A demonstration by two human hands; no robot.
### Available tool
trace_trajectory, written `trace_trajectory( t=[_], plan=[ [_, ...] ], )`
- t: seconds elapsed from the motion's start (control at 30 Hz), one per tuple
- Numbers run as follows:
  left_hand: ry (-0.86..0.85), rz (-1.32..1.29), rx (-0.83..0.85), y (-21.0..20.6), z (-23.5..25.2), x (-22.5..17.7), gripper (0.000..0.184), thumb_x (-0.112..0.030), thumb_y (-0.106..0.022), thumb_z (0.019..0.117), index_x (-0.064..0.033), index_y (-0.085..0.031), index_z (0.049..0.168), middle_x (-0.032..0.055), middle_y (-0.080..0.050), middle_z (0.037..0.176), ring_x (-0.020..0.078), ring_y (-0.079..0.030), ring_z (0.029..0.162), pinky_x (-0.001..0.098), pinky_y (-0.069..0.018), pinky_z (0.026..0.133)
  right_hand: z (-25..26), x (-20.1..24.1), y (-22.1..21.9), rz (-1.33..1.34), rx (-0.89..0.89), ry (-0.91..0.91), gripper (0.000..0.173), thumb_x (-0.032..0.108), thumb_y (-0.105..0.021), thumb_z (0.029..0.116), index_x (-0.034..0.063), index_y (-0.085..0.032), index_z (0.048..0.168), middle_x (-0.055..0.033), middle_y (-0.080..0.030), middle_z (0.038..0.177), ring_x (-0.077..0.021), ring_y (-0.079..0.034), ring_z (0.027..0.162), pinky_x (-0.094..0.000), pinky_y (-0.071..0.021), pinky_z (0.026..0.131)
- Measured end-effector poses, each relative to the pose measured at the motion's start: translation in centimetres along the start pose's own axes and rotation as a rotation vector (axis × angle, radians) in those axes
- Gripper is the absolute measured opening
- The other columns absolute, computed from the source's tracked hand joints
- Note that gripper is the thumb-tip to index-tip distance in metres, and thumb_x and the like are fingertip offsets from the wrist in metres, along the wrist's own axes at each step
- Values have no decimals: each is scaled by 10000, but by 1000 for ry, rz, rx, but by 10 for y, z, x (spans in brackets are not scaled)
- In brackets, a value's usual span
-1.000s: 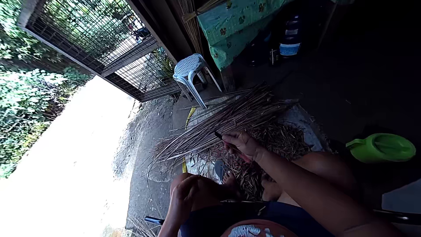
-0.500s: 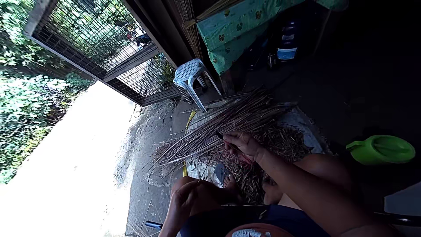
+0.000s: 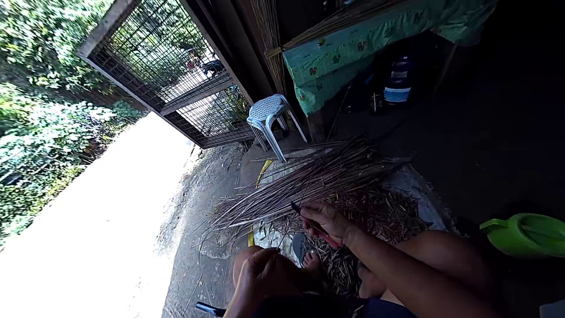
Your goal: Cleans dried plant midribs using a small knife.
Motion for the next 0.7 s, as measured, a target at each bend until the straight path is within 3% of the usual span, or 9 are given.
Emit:
trace_trajectory(
  t=[0.1, 0.23, 0.37, 0.5, 0.6, 0.7],
  plan=[
    [-13, 15, 3, 2, -2, 0, 253, -153, -544, 1004, -99, -760, 1125, -35, -716, 886, 33, -643, 690, 229, -566, 647, 0, 3, 1, -8, -18, 24, 232, 169, -533, 1071, 7, -646, 1193, -52, -678, 761, -110, -628, 560, -235, -536, 509],
    [49, -72, 64, 9, -14, 2, 253, -158, -545, 1010, -76, -752, 1130, -44, -691, 795, 15, -584, 610, 199, -504, 572, 4, 35, 37, 82, -207, 114, 235, 167, -494, 1091, -1, -622, 1193, -61, -672, 751, -117, -616, 540, -236, -527, 489],
    [60, -131, 93, 14, -24, 11, 235, -134, -547, 1009, -65, -748, 1108, -47, -674, 759, 16, -581, 596, 196, -507, 565, 4, 56, 66, 193, -354, 215, 231, 159, -470, 1099, -3, -623, 1156, -77, -659, 718, -122, -602, 513, -235, -523, 474],
    [78, -126, 36, 12, -17, 7, 256, -166, -541, 1021, -67, -737, 1152, -27, -694, 813, 44, -616, 639, 220, -537, 603, 5, 40, 44, 149, -234, 186, 232, 155, -473, 1094, 2, -625, 1179, -66, -663, 734, -121, -611, 532, -243, -532, 488],
    [60, -79, -10, 4, -5, 1, 230, -169, -566, 1017, -87, -753, 1122, -15, -706, 865, 63, -626, 652, 235, -544, 600, 2, 16, 14, 53, -99, 95, 225, 157, -512, 1078, 3, -635, 1187, -56, -674, 751, -115, -625, 557, -237, -532, 503],
    [28, 90, -69, -1, 1, -5, 223, -168, -583, 997, -110, -762, 1118, -24, -725, 950, 38, -674, 801, 237, -579, 759, -2, -2, -6, -61, 1, -14, 224, 168, -545, 1067, 11, -647, 1189, -47, -676, 766, -112, -631, 568, -239, -541, 518]
  ],
)
Point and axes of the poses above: each hand's wrist, its own z-axis towards the middle knuckle, its own y-axis out of the back of the hand, x = y × z, the point moved 6 cm from there along z, towards the middle knuckle
